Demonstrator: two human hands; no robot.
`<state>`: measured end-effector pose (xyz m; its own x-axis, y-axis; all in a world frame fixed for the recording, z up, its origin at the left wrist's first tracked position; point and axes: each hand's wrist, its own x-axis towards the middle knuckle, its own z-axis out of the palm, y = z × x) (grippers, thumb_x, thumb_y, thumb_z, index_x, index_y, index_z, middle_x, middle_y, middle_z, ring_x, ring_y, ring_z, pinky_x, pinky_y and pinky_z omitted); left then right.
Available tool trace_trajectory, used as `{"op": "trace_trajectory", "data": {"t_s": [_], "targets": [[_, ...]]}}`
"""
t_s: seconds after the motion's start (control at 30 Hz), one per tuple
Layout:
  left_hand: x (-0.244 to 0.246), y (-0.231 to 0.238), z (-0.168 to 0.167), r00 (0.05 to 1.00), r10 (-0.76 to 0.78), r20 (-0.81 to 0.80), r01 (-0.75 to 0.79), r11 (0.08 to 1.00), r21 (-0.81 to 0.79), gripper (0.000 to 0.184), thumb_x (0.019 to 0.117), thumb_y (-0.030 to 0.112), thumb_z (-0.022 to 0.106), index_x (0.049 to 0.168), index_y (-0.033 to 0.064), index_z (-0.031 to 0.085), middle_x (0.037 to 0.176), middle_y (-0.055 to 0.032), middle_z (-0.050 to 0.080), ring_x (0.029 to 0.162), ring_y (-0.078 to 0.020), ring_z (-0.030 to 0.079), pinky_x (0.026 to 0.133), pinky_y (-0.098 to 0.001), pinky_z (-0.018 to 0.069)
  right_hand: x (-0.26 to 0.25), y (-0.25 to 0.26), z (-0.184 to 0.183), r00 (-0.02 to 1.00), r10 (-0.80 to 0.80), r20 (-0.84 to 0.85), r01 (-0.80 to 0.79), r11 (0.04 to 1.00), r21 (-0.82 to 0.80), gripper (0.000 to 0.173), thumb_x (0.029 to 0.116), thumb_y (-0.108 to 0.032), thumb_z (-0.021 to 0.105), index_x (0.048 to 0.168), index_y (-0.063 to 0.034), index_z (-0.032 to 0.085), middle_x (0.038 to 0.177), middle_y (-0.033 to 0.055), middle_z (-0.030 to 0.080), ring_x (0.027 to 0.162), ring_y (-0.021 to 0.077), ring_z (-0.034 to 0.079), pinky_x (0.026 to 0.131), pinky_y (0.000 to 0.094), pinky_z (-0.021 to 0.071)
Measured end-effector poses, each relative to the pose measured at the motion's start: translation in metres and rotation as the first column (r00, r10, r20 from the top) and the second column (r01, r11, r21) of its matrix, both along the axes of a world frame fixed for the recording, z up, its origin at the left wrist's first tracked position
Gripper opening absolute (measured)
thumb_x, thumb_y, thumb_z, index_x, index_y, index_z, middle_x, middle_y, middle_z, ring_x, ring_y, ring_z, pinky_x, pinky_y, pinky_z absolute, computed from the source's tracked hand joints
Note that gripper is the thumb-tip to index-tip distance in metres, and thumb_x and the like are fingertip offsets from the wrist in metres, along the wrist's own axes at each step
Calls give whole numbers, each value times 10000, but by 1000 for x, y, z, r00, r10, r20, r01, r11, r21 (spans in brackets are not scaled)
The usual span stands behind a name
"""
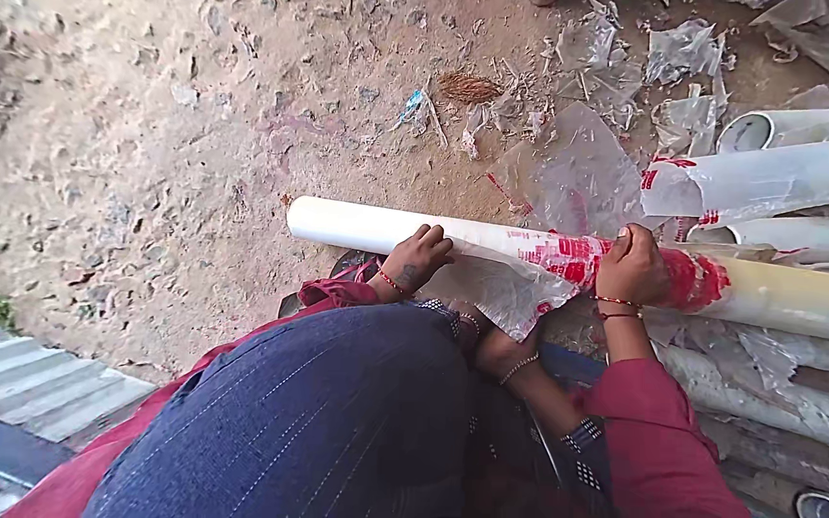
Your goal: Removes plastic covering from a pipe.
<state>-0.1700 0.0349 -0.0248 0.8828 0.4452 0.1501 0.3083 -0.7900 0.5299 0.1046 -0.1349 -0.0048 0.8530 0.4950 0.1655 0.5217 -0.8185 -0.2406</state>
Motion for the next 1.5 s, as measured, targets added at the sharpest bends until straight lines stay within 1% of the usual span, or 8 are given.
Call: {"op": "trace_trajectory", "data": {"t_s": [0.07,0.13,0.27,0.43,0.93,1.23,1.4,1.5], "targets": [[-4,-10,-1,953,297,54,-272,922,-274,261,843,101,810,954,-106,698,953,-275,642,877,-362,666,777,-432,567,-11,12,13,991,104,-90,-99,993,64,341,1086,-175,451,1225,22,692,1105,281,723,1002,476,704,838,621,505],[-3,-10,14,847,495,-194,-521,697,-492,461,841,175,846,1079,-134,600,1036,-260,595,874,-309,633,783,-420,548,-29,33,21,939,290,-186,-271,955,121,307,1077,-147,481,1200,38,693,1048,285,725,910,480,710,754,635,515],[-9,12,25,885,184,-428,-449,580,-680,314,943,207,745,959,-80,618,764,-138,590,724,-231,567,719,-454,476,-68,85,29,688,613,-389,-643,763,64,240,1052,-84,529,1128,55,710,992,271,730,873,464,724,711,619,533],[-8,20,30,874,41,-485,-467,349,-812,185,940,109,738,969,-41,635,786,-90,649,673,-109,593,687,-301,509,-94,122,27,486,678,-552,-832,553,-53,230,1064,-106,527,1098,33,706,977,243,727,910,433,722,756,589,534],[-24,25,3,955,9,-298,-270,450,-851,169,890,94,780,878,0,640,704,-16,609,654,-73,556,669,-298,468,-110,148,47,356,654,-668,-930,173,-326,226,1008,3,501,1144,10,682,941,245,708,922,432,703,759,564,505],[-29,25,-5,978,23,-207,-193,468,-862,172,886,73,774,835,12,621,690,16,582,634,-33,536,641,-243,451,-93,129,59,373,620,-690,-916,131,-378,189,996,-13,539,1118,6,682,916,232,706,907,422,699,765,558,496],[-17,22,26,939,16,-344,-314,447,-838,125,910,-9,724,884,-62,613,754,-66,622,703,-91,587,717,-285,497,-78,114,64,401,630,-665,-904,155,-399,154,977,6,562,1058,20,692,867,239,699,860,430,702,716,562,494],[16,21,99,795,-59,-604,-525,431,-734,98,977,-46,620,1040,-120,613,929,-153,664,871,-159,641,890,-308,518,-66,96,61,397,693,-601,-905,188,-382,115,955,-4,609,1002,8,713,789,210,688,768,408,700,643,539,496]]}}
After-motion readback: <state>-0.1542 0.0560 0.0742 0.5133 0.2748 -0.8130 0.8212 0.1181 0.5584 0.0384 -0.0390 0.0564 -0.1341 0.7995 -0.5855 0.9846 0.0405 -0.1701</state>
